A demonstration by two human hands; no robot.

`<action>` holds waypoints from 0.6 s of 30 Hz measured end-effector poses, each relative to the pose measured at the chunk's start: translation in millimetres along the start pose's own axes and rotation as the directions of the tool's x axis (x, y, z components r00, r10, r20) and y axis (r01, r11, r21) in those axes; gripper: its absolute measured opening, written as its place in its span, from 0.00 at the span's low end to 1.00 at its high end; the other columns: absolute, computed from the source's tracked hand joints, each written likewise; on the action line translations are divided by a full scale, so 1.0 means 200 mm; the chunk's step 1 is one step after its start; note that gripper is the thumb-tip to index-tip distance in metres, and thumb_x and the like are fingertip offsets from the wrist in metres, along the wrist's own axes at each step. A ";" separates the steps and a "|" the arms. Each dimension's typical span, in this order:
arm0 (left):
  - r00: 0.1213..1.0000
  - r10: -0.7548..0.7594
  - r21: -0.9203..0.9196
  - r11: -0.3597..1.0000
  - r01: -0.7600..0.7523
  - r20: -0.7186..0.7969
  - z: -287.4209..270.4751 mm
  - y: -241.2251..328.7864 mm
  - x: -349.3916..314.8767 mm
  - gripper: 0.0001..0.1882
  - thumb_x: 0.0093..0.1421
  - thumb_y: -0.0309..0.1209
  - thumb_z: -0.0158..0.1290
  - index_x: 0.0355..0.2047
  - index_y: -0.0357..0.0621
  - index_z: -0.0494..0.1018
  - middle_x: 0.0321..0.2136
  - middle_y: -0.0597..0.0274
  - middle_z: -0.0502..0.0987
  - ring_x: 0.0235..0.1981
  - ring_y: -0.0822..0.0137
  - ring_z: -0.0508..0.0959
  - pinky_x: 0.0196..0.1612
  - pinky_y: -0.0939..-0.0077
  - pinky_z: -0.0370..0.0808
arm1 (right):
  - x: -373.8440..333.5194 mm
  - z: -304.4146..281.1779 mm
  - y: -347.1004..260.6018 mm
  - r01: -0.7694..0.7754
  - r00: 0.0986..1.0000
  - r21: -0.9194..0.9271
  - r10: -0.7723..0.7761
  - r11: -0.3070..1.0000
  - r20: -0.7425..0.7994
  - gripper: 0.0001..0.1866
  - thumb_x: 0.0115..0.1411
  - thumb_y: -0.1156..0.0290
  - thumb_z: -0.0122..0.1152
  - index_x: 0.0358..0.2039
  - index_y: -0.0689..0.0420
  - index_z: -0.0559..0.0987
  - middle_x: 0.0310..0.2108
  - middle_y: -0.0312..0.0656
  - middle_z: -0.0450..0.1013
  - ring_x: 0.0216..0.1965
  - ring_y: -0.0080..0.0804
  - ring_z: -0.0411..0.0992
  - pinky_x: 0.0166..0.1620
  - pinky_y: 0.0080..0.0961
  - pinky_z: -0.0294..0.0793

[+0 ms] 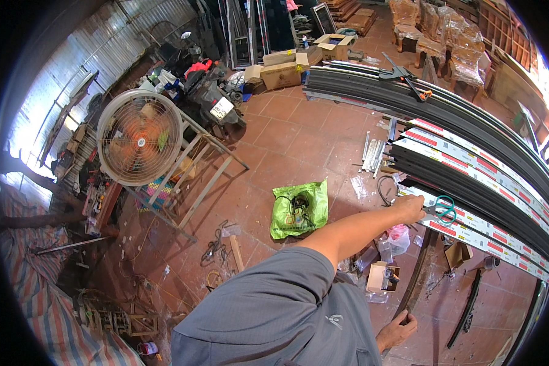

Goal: The person manipulates a small electrical component, likely a switch or connector, using both hands to adjust and examine it. They then use a hammer to tap the component and later handle a long metal frame, possibly for assembly or alignment.

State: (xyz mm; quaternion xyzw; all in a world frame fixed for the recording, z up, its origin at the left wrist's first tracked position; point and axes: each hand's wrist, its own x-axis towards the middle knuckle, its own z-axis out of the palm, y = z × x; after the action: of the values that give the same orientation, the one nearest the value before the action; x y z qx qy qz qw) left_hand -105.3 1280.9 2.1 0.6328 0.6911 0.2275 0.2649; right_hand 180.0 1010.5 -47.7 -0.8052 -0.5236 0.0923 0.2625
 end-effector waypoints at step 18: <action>1.000 -0.007 -0.038 0.999 0.006 -0.015 0.05 -0.03 -0.10 0.22 0.63 0.45 0.60 0.46 0.39 0.75 0.41 0.42 0.84 0.46 0.42 0.84 0.49 0.47 0.79 | -0.04 -0.05 0.05 0.015 1.000 -0.043 -0.014 0.999 0.024 0.19 0.71 0.53 0.62 0.47 0.59 0.78 0.46 0.47 0.75 0.48 0.49 0.76 0.48 0.45 0.74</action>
State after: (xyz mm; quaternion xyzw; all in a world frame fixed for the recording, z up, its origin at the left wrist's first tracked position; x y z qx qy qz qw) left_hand -102.8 1260.6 -8.3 0.6235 0.6908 0.2446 0.2725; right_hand 188.0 996.8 -45.7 -0.8058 -0.5345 0.0885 0.2393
